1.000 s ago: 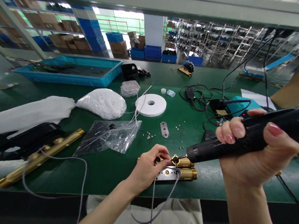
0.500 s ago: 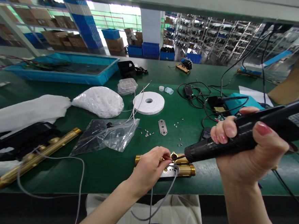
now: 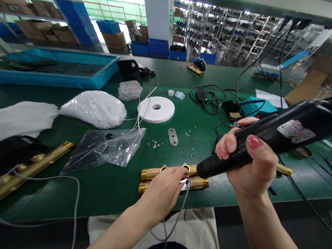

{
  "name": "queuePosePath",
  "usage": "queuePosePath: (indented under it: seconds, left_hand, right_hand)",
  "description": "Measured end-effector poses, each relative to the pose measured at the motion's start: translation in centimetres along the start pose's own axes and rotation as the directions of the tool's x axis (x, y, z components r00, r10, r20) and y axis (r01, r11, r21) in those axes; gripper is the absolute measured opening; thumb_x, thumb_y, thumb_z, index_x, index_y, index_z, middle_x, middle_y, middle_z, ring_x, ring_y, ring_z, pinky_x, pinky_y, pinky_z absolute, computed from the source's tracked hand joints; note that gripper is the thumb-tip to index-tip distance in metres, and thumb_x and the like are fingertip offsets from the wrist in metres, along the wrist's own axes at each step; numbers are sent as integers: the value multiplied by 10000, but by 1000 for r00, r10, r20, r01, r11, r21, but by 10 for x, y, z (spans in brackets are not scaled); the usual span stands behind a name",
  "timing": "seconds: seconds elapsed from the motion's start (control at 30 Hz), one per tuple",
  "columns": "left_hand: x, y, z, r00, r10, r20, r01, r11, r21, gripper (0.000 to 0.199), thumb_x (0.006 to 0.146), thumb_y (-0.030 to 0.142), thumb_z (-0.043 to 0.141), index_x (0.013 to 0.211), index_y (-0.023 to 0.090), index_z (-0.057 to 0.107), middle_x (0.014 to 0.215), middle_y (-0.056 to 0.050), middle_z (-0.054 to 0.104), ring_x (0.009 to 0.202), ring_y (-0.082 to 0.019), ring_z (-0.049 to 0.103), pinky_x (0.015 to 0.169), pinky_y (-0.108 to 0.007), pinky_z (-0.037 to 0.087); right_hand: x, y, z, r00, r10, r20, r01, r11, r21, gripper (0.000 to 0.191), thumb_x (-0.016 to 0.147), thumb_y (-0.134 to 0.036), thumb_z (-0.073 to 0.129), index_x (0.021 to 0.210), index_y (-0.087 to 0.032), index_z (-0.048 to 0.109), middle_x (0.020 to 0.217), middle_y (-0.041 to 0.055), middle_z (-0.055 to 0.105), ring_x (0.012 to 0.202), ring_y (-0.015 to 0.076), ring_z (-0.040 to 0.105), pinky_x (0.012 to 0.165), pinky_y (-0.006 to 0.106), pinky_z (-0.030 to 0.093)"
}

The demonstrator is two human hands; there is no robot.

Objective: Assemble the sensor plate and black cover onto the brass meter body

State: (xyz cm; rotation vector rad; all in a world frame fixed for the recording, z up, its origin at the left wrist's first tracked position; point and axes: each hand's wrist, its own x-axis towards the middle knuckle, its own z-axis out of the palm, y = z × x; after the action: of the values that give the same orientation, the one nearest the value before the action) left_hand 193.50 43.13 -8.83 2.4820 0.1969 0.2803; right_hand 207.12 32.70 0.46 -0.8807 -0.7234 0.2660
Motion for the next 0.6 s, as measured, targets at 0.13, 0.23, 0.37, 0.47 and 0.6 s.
queuePosePath:
  seconds: [0.13,0.23,0.37,0.47,0.6]
  left_hand:
    - [-5,2,-5,1000,-6,12,6,998,68,309,854,132,533,1141,218,459,1156,-40,554,1070,-217,496,933,-395,417]
    - [-8,5,-8,996,-82,27,74,974,214,396,757,199,694,1110,203,514,1115,-57,565,1022,-265,490,895,-451,416]
    - [-8,7,-7,987,-156,44,133,936,325,324,743,216,723,1033,183,581,1053,-61,590,994,-274,499,877,-458,407]
    - [-6,6,-5,985,-162,57,134,933,334,318,754,208,714,1046,181,591,1082,-70,591,1029,-277,496,901,-453,393]
    - [-7,5,0,985,-165,47,141,932,333,341,739,201,727,1054,185,597,1084,-74,592,1015,-270,508,909,-440,393]
  right_hand:
    - [-2,2,1,999,2,32,-2,1000,11,231,744,-302,605,928,-204,508,564,-48,496,445,94,450,442,224,380]
    - [-3,4,4,998,9,62,-10,1000,11,243,746,-301,617,939,-201,509,573,-47,506,455,94,454,447,224,380]
    - [-3,5,11,994,12,113,-10,1000,-22,241,761,-303,627,952,-202,520,583,-45,517,462,98,464,441,225,383]
    - [-3,5,18,983,41,181,-34,999,-41,227,775,-303,637,952,-206,532,595,-44,523,467,99,478,445,231,401]
    - [-1,7,26,969,63,241,-44,996,-81,219,769,-295,656,944,-205,560,605,-41,532,475,100,490,448,235,417]
